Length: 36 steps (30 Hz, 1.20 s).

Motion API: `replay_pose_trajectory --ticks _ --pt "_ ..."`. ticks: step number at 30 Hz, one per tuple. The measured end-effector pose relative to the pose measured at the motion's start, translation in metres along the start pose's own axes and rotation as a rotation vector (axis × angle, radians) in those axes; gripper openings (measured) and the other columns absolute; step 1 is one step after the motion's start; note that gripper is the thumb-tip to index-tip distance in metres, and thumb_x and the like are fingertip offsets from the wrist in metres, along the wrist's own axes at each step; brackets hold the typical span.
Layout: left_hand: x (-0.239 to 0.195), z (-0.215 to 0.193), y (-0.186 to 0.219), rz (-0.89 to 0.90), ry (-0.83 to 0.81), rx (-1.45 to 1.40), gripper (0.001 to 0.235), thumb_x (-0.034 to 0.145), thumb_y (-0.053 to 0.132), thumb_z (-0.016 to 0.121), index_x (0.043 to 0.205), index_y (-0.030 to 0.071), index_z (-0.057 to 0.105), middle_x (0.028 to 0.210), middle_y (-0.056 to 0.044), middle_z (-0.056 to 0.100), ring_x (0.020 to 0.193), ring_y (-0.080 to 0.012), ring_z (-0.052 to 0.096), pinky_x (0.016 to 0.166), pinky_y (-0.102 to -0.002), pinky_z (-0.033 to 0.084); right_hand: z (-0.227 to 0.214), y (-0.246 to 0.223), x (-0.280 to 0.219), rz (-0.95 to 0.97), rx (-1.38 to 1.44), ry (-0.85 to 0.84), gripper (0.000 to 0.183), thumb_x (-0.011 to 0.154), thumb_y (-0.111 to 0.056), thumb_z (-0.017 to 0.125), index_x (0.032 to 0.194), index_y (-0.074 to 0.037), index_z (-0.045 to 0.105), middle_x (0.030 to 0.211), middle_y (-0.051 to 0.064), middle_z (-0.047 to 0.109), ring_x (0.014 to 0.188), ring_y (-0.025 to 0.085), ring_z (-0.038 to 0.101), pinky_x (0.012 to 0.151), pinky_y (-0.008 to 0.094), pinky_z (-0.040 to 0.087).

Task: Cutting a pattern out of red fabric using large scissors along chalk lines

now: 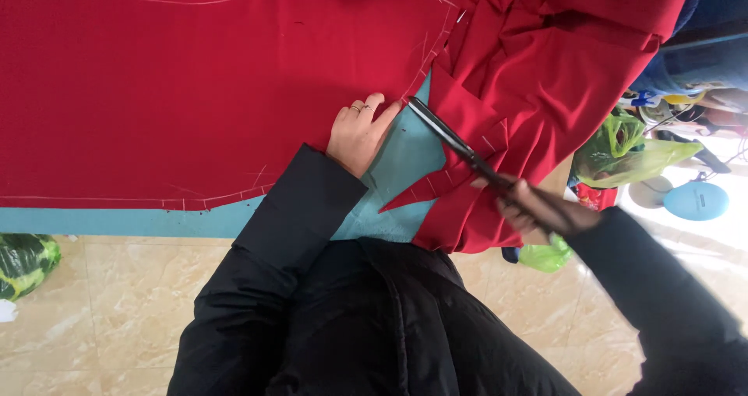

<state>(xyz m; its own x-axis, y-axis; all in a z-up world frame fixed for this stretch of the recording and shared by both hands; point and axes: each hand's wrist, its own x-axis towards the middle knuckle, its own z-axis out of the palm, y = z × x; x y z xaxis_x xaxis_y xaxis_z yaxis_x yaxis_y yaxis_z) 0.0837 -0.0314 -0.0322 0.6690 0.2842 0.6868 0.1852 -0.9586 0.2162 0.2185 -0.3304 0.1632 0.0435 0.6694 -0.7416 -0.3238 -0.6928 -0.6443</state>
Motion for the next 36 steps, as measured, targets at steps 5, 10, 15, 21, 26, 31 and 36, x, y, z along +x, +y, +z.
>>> replay_pose_trajectory --ticks 5,10,15,21,26,31,36 --pt "-0.002 -0.005 -0.008 0.05 -0.141 -0.093 0.026 0.101 0.026 0.055 0.123 0.031 0.068 0.111 -0.002 0.058 0.074 -0.0217 0.056 0.063 -0.035 0.047 0.077 0.035 0.019 -0.068 0.118 0.191 0.075 0.102 -0.062 0.024 0.143 -0.002 0.041 0.07 0.001 0.039 0.055 0.008 0.043 0.044 0.021 0.041" --pt "0.003 -0.012 -0.008 0.063 -0.252 -0.108 0.031 0.093 0.025 0.069 0.124 0.03 0.068 0.113 -0.004 0.057 0.077 -0.0224 0.059 0.062 -0.037 0.047 0.107 0.105 0.05 -0.232 0.379 0.233 0.067 0.104 -0.054 0.033 0.148 -0.003 0.037 0.07 0.002 0.034 0.051 0.007 0.035 0.039 0.018 0.035" --pt "-0.005 -0.005 -0.01 0.05 -0.286 -0.145 0.044 0.091 0.022 0.071 0.133 0.03 0.064 0.115 -0.006 0.055 0.081 -0.0248 0.06 0.063 -0.038 0.048 0.136 0.072 0.05 -0.251 0.433 0.29 0.07 0.105 -0.055 0.03 0.148 -0.001 0.037 0.07 0.0 0.033 0.051 0.005 0.036 0.038 0.018 0.037" --pt "-0.002 -0.01 -0.01 0.04 -0.301 -0.155 0.05 0.084 0.02 0.077 0.131 0.031 0.065 0.116 -0.005 0.054 0.082 -0.0243 0.06 0.062 -0.038 0.048 0.16 0.049 0.053 -0.248 0.376 0.348 0.075 0.101 -0.065 0.034 0.142 -0.003 0.044 0.07 -0.002 0.035 0.053 0.003 0.038 0.041 0.016 0.039" --pt "-0.002 -0.01 -0.009 0.039 -0.287 -0.119 0.047 0.086 0.02 0.076 0.131 0.032 0.065 0.118 -0.005 0.053 0.083 -0.0233 0.059 0.064 -0.037 0.047 0.165 0.049 0.057 -0.255 0.384 0.36 0.074 0.102 -0.064 0.033 0.142 -0.002 0.044 0.068 -0.003 0.034 0.052 0.002 0.036 0.041 0.016 0.038" --pt "0.001 -0.014 -0.008 0.025 -0.282 -0.13 0.042 0.089 0.021 0.071 0.129 0.032 0.065 0.118 -0.004 0.054 0.083 -0.0228 0.059 0.064 -0.037 0.046 0.165 0.059 0.064 -0.247 0.399 0.355 0.076 0.102 -0.067 0.031 0.139 -0.002 0.045 0.067 -0.006 0.033 0.052 0.0 0.036 0.04 0.014 0.037" --pt "-0.004 -0.009 -0.006 0.026 -0.232 -0.085 0.037 0.094 0.019 0.064 0.128 0.034 0.065 0.117 -0.003 0.055 0.082 -0.0215 0.058 0.064 -0.035 0.045 0.169 0.046 0.059 -0.261 0.41 0.38 0.068 0.104 -0.06 0.035 0.135 -0.001 0.047 0.066 -0.005 0.034 0.051 0.001 0.037 0.04 0.015 0.037"
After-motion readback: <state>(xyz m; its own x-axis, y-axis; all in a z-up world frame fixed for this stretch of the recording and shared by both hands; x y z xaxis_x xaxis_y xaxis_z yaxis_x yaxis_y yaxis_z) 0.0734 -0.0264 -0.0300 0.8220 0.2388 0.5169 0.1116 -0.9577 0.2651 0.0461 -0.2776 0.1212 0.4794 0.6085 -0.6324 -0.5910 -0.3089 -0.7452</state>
